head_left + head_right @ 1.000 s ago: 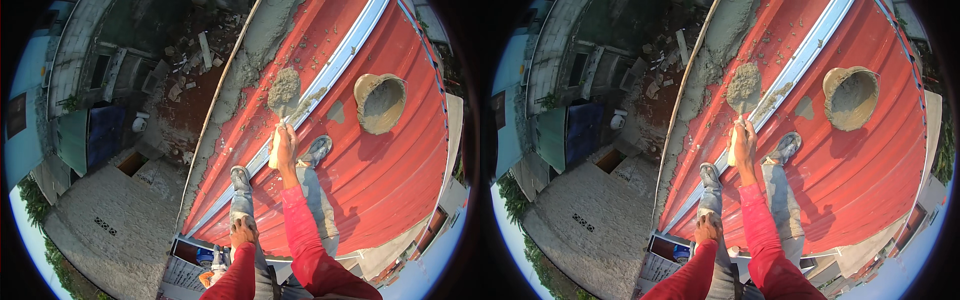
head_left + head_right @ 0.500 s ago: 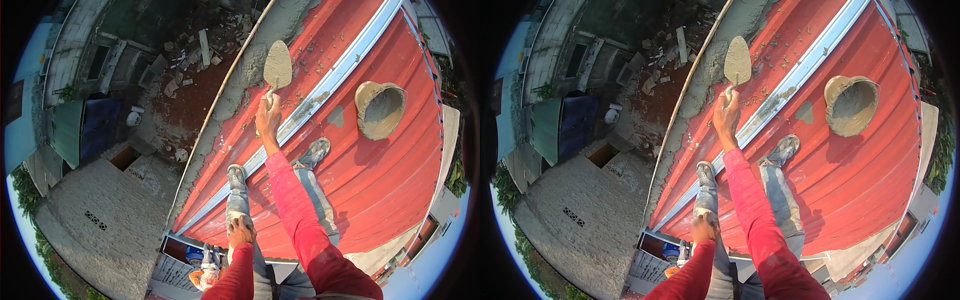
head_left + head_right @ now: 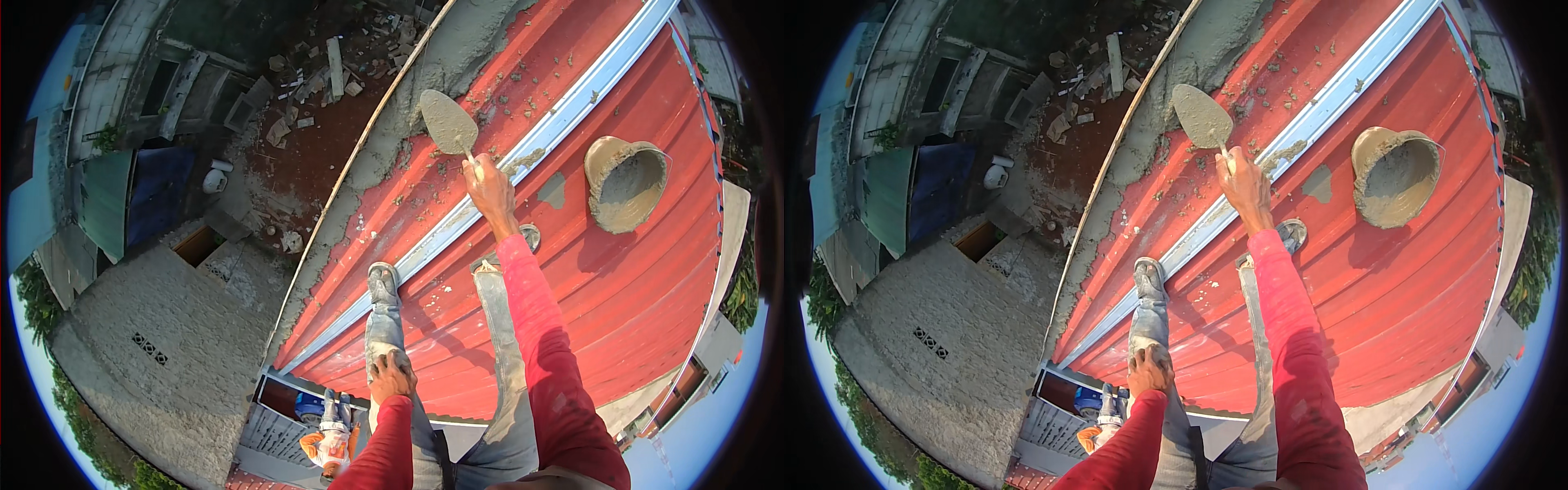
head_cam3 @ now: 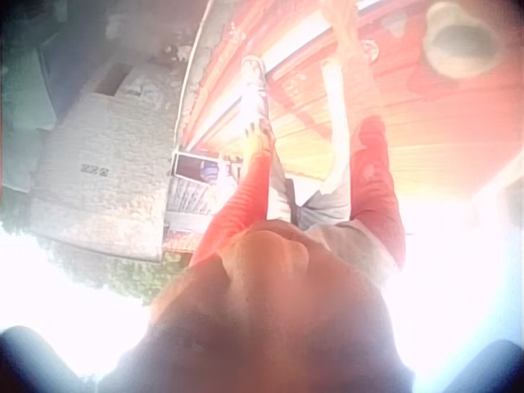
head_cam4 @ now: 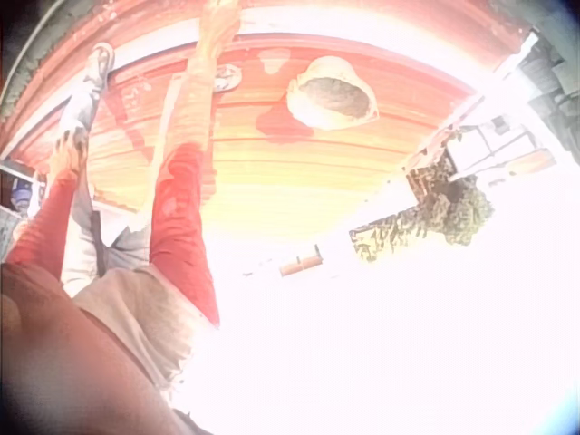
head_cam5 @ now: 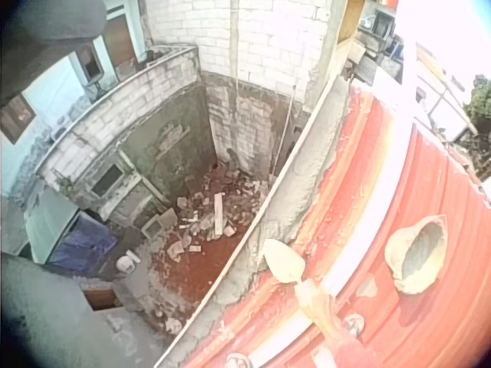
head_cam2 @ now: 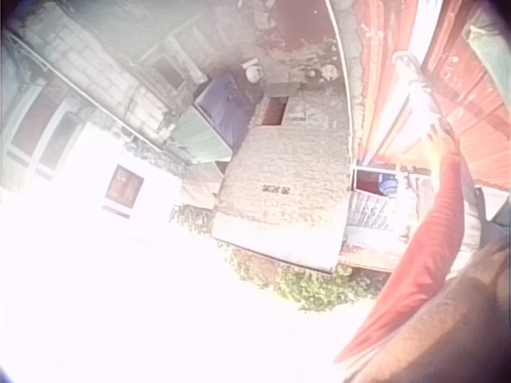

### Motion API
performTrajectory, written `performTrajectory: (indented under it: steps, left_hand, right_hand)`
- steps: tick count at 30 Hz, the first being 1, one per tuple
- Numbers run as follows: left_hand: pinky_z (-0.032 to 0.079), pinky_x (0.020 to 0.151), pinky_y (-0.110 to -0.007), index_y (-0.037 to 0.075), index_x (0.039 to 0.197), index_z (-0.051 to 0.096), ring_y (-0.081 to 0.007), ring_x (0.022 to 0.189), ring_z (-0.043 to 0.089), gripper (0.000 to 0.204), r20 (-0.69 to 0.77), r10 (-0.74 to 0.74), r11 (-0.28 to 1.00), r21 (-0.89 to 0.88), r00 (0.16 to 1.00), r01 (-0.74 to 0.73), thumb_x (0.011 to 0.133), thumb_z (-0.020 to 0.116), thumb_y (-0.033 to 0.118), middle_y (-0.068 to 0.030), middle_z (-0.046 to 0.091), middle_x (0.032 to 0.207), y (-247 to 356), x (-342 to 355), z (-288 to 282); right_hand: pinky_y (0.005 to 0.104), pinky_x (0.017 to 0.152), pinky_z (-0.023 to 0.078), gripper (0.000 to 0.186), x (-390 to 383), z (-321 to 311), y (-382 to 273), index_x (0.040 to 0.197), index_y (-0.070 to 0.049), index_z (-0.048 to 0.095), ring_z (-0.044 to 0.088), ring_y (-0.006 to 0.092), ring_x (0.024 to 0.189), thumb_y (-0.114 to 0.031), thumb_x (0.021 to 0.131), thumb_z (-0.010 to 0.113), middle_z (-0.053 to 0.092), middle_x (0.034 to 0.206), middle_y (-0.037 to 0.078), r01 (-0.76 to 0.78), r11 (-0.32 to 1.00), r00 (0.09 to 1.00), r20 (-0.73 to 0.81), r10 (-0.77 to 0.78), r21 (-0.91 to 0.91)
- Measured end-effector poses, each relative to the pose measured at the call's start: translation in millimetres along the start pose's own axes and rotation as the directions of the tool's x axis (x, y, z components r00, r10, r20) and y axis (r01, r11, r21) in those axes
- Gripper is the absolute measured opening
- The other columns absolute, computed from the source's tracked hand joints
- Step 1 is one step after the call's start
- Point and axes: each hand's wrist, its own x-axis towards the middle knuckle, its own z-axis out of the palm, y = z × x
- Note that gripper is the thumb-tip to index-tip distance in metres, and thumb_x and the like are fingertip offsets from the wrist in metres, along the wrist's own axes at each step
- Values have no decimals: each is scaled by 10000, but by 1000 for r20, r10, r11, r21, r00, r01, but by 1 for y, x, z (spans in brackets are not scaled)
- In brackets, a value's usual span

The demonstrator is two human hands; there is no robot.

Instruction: The person scoops cement from a bucket with a trowel and applies it to the seam of a red corrugated metal roof. They repeatedly smooth the cement along the seam while standing on the roof.

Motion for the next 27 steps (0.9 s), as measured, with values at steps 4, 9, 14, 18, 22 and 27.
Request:
performTrajectory:
  steps: [4, 9, 14, 18, 22, 27]
  left_hand:
    - [517, 1025, -570, 277, 1447, 566, -415, 1335, 564, 606, 7, -11, 999, 37, 1000, 10, 863, 698, 374, -96, 558, 1477, -2, -1, 6]
    - [522, 1022, -566, 272, 1447, 566, -415, 1344, 555, 601, 28, -21, 999, 49, 999, 20, 868, 699, 369, -95, 556, 1476, 11, -4, -2]
    - [525, 1014, -574, 267, 1432, 582, -420, 1368, 528, 587, 19, -43, 998, 46, 999, 42, 866, 701, 365, -80, 546, 1485, 12, -6, 0]
    - [525, 1010, -580, 268, 1430, 586, -420, 1373, 524, 588, 23, -37, 997, 72, 999, 35, 865, 710, 373, -71, 542, 1497, 14, -8, 3]
    - [526, 1011, -586, 269, 1434, 585, -413, 1375, 527, 582, 15, -39, 996, 80, 999, 38, 874, 706, 373, -71, 537, 1510, 10, -10, 10]
    - [523, 1025, -589, 272, 1438, 583, -405, 1394, 524, 575, 50, -70, 995, 75, 996, 66, 882, 703, 353, -68, 530, 1523, 12, -10, 8]
  right_hand:
    - [551, 650, 543, 298, 41, -35, 14, 1066, -118, 611, 716, 454, 776, -413, 1036, 644, 733, 808, 194, 208, 961, 973, 145, -182, -185]
    - [510, 596, 562, 289, 62, -58, 32, 1057, -127, 621, 721, 408, 711, -410, 1022, 668, 739, 791, 154, 257, 936, 966, 93, -241, -241]
    - [541, 593, 569, 314, 74, -55, 34, 1058, -119, 593, 730, 427, 724, -429, 1033, 638, 727, 828, 164, 395, 883, 916, 181, -357, -255]
    - [516, 553, 571, 319, 88, -31, 32, 1063, -120, 594, 731, 400, 679, -436, 1042, 624, 714, 813, 165, 553, 782, 833, 216, -510, -287]
    - [501, 530, 578, 346, 106, -24, 16, 1112, -122, 587, 731, 396, 655, -464, 1057, 593, 711, 810, 171, 568, 746, 823, 225, -521, -347]
    - [515, 543, 569, 346, 137, -51, 20, 1144, -140, 581, 720, 394, 669, -475, 1056, 600, 698, 775, 144, 548, 711, 834, 232, -500, -441]
